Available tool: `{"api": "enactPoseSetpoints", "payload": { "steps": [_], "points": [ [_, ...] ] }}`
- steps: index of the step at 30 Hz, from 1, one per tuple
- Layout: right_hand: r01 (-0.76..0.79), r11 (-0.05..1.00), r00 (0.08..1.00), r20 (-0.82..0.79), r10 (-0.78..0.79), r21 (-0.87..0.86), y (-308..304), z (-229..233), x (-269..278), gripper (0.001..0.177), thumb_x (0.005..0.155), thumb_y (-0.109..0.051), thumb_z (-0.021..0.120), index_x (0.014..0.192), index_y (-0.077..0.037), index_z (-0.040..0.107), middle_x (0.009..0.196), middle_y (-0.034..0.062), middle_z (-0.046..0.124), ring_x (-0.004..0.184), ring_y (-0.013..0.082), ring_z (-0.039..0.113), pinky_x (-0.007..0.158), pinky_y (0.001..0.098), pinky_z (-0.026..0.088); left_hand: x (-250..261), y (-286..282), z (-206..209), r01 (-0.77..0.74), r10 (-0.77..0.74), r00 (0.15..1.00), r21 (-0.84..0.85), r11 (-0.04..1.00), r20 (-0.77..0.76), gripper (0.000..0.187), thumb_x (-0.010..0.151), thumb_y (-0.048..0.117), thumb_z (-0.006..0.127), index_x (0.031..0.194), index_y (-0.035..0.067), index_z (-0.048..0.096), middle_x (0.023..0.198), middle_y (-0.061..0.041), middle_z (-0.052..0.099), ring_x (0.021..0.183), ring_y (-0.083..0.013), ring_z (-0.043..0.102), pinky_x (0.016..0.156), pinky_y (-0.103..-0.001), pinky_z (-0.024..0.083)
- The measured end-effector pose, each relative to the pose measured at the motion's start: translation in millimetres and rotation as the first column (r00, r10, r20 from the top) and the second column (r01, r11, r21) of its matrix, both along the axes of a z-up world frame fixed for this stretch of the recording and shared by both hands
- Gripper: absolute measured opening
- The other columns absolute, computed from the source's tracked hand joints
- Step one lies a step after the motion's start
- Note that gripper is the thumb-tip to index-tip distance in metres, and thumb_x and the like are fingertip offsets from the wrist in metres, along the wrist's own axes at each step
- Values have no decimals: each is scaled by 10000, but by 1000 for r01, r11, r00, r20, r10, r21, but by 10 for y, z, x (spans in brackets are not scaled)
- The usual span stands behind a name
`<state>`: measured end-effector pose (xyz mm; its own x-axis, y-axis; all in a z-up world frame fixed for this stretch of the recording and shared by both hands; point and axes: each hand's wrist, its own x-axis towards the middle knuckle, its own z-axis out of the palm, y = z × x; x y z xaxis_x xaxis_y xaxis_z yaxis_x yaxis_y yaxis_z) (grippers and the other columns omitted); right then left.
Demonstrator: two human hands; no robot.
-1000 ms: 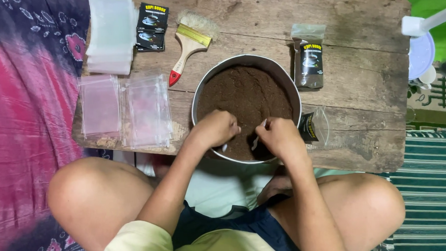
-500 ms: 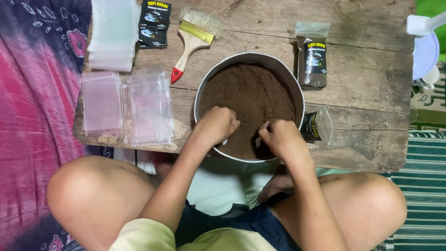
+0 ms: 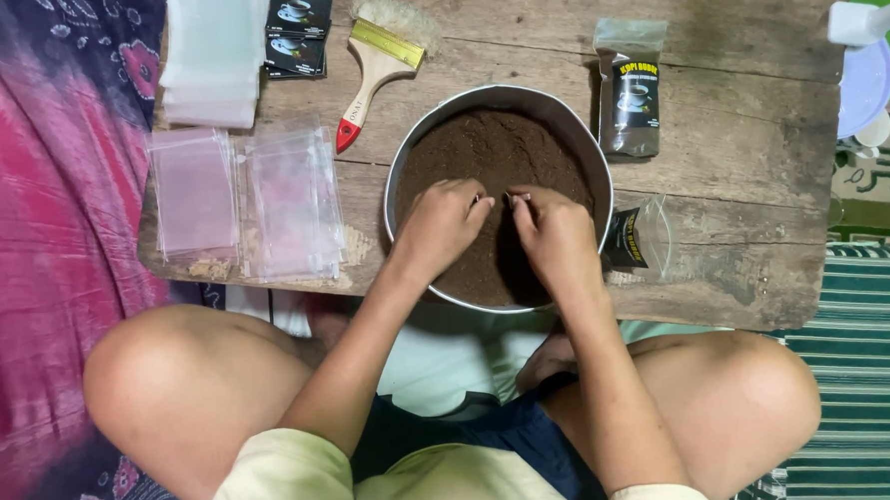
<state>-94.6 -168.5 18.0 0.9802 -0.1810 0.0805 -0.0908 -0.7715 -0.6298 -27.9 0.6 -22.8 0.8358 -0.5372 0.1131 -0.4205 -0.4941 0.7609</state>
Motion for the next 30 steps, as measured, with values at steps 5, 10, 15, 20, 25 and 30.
{"api": "enactPoseSetpoints", "payload": {
  "steps": [5,10,15,20,25,30],
  "points": [
    [-12,997,999,45,15,-72,-160,80,0,200,991,-122,634,1125,-90,779,949,184,744,938,411,714,790,504,583,88,122,123,-84,91,985,-55,995,148,149,962,134,607,982,27,709,847,-209,696,873,-411,696,782,-496,558],
    [26,995,994,-105,-36,-94,-166,-310,53,213,980,-260,627,1078,-153,784,906,154,735,895,410,718,781,537,587,119,88,-25,-118,120,992,-71,991,25,129,953,105,600,937,50,715,807,-184,692,857,-409,693,773,-489,550],
    [22,996,989,-142,-34,-87,-128,-288,70,205,971,-266,626,1060,-183,791,886,115,741,876,378,727,748,519,595,27,37,250,-159,123,964,-140,977,-234,140,929,111,603,886,70,730,766,-168,717,817,-387,714,726,-488,549],
    [14,999,995,-95,-18,-48,-94,-177,48,189,966,-234,634,1039,-165,794,866,121,739,861,389,722,733,514,593,117,9,36,-192,89,876,-173,966,-474,156,934,133,609,903,92,756,734,-104,748,700,-207,715,668,-349,565],
    [41,999,999,15,-41,-31,-47,190,-36,163,963,-187,652,1036,-170,797,878,110,736,865,369,723,711,480,595,244,-45,-261,-279,58,799,-282,918,-599,189,959,126,557,916,87,737,713,-85,738,655,-124,664,619,-236,541],
    [20,995,999,-34,-24,-102,-143,68,-68,180,960,-177,662,1077,-154,797,924,117,741,894,373,722,735,489,593,274,-64,-360,-364,-6,754,-426,828,-657,209,977,179,521,924,109,711,692,-83,709,633,-92,625,579,-200,483]
  ]
}}
